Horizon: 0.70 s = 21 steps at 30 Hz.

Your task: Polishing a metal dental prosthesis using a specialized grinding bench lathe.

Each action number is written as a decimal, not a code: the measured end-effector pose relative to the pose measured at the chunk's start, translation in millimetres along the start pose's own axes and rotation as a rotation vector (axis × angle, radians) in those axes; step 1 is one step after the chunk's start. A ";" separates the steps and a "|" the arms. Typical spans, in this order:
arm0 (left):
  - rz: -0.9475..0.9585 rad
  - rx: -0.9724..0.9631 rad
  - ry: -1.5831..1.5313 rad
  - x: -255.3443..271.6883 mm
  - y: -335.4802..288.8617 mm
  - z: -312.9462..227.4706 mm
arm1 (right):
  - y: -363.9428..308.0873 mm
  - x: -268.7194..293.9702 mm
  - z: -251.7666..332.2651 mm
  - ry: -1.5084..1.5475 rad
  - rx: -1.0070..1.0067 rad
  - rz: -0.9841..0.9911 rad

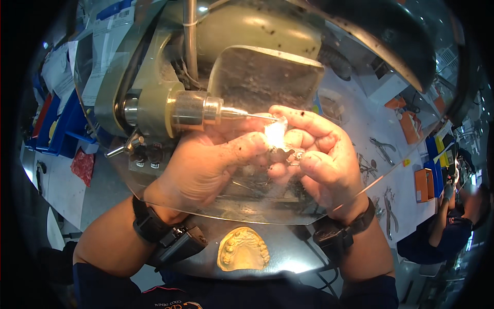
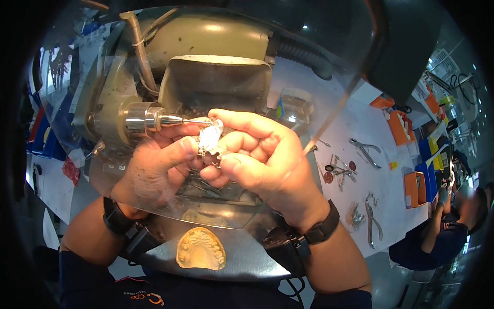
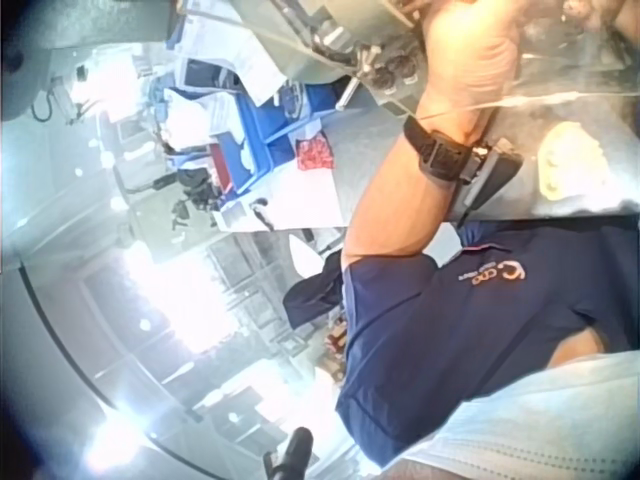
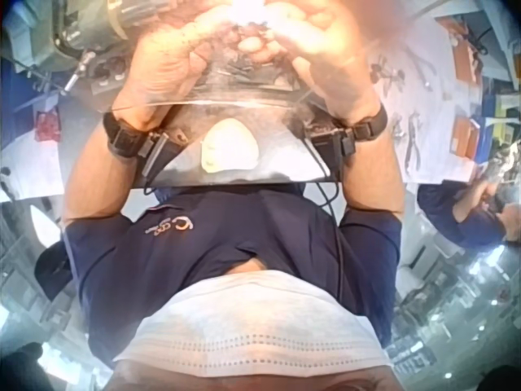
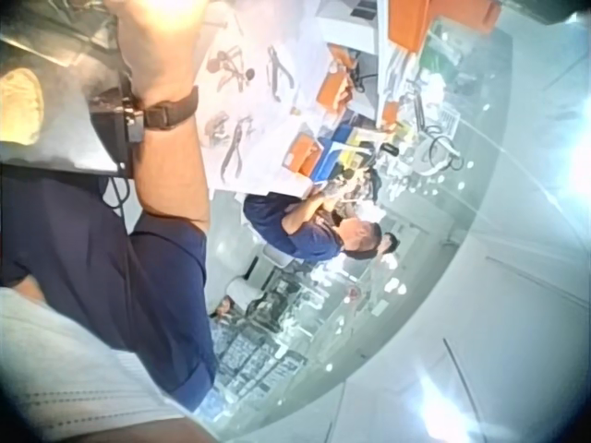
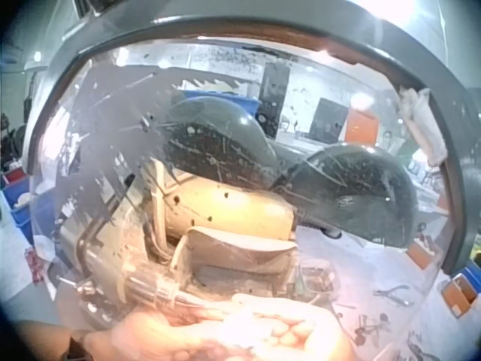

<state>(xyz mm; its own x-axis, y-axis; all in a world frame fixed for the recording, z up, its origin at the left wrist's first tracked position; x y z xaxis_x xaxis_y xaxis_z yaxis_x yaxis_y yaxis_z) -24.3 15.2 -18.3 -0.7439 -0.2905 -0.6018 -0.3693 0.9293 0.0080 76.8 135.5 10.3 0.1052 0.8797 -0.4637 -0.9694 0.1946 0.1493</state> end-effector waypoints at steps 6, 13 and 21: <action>0.025 -0.028 0.003 -2.6 -0.6 -2.9 | -1.2 -3.4 -1.1 -0.099 -0.010 -0.037; 0.043 -0.017 -0.011 -5.8 0.8 -3.1 | -1.9 -1.0 1.0 -0.023 0.029 -0.039; 0.069 -0.001 -0.078 -4.9 -2.2 -6.3 | -1.5 -4.4 -1.2 -0.076 0.018 -0.024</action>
<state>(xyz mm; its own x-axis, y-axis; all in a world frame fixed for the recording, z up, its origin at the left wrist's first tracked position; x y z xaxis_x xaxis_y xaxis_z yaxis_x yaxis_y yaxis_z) -23.3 13.1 -10.4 -0.7219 -0.2070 -0.6603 -0.3191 0.9463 0.0522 77.6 130.8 11.1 0.1458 0.9048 -0.4001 -0.9624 0.2235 0.1547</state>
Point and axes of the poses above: each hand's wrist, its own y-axis towards the middle knuckle, its own x-axis out of the back of the hand, z = x × y, the point moved 4 cm from there along y, towards the middle knuckle, and after that the axes turned 4 degrees about x, right-handed, at the moved point
